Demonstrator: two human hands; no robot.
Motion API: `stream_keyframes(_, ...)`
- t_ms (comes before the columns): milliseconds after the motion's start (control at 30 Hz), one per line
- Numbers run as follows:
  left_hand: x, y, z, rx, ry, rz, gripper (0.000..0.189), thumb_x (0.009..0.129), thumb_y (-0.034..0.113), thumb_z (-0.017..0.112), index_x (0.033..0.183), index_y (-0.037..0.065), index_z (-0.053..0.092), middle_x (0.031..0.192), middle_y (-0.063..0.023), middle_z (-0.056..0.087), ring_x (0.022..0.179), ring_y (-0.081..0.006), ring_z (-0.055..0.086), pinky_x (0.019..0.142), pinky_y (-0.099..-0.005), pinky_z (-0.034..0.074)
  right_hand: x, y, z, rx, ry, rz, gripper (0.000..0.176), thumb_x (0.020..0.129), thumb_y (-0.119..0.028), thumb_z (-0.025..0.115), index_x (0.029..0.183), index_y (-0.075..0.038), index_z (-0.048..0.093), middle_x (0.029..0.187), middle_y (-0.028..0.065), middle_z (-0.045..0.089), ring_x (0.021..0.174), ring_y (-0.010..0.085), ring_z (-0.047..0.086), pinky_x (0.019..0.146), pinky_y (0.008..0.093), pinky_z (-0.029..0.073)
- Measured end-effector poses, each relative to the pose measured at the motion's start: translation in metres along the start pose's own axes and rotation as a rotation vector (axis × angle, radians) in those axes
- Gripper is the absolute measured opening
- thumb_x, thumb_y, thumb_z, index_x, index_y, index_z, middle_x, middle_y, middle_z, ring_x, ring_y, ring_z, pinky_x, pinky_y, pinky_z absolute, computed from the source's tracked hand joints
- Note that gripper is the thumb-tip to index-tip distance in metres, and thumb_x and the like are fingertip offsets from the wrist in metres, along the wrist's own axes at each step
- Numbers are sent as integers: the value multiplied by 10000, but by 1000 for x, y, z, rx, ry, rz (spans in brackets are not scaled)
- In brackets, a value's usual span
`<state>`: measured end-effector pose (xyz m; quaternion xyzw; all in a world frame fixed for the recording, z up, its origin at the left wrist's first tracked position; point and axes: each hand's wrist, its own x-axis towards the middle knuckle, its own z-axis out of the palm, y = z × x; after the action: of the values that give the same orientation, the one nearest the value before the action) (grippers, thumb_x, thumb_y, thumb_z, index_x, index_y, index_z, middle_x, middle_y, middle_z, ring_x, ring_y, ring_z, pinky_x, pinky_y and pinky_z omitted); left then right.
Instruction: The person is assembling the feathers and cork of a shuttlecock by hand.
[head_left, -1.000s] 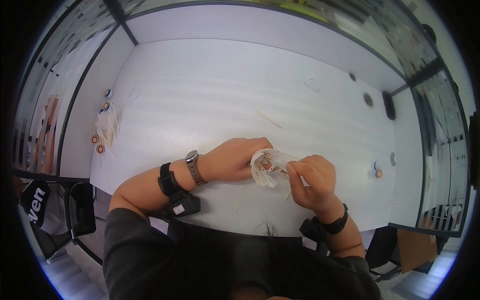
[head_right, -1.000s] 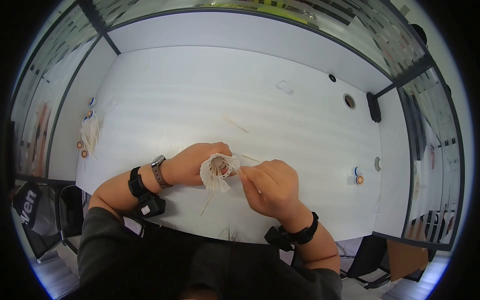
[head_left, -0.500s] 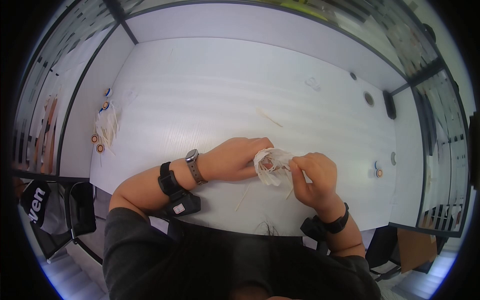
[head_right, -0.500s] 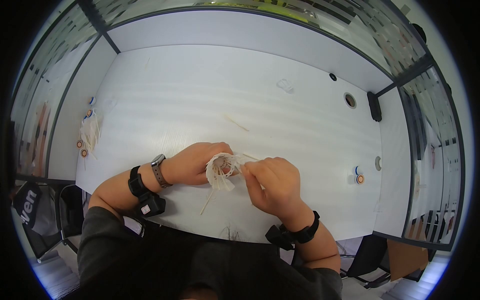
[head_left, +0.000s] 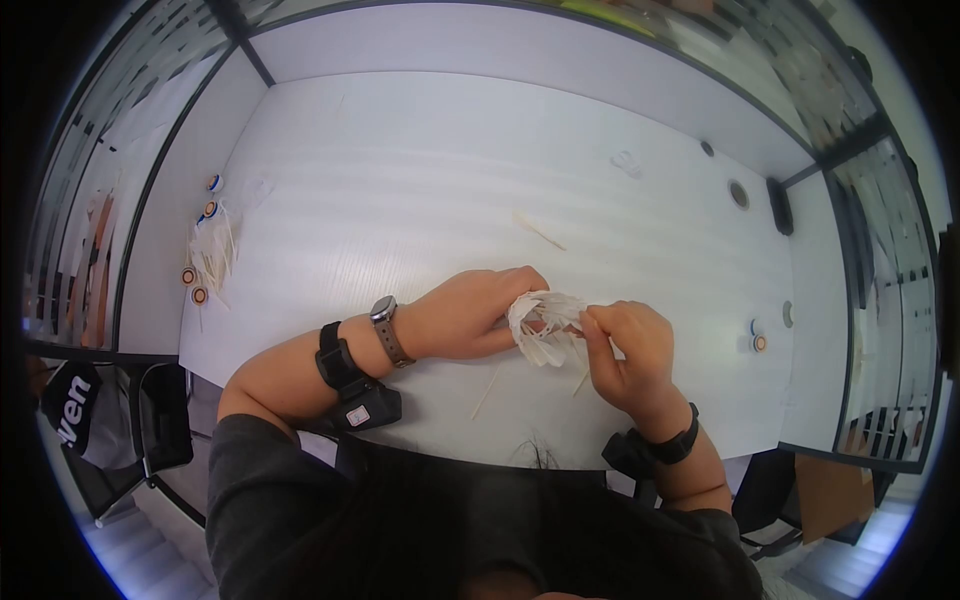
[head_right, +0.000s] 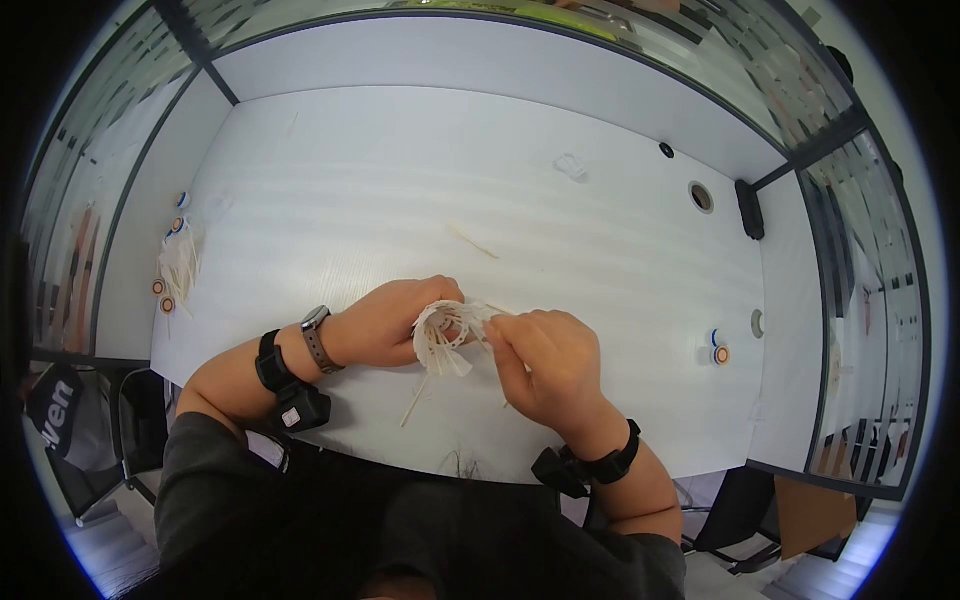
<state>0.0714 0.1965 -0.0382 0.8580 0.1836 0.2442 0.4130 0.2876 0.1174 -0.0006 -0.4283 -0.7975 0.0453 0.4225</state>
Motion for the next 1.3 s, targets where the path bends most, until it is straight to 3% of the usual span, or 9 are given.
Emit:
stream_keyframes(333,0,0,0,-3,-10,-8,290,935,296,634,1072,59,540,906,-131,633,795,-338,622,672,-413,480,3,-3,-1,-25,22,-40,106,770,1,724,799,-49,635,613,53,584,490,213,522,480,324,386)
stream_keyframes(433,0,0,0,12,-14,4,240,925,241,648,1032,86,499,914,-87,595,762,-321,601,667,-388,476,2,-3,-1,-25,23,-40,105,769,0,726,796,-50,637,614,53,585,491,210,523,480,322,389)
stream_keyframes(1300,2,2,0,51,-22,2,255,887,229,671,1019,80,512,884,-106,599,772,-340,593,669,-409,466,1,-6,2,-110,90,-32,146,712,11,750,736,-61,625,611,44,596,503,207,545,487,314,405)
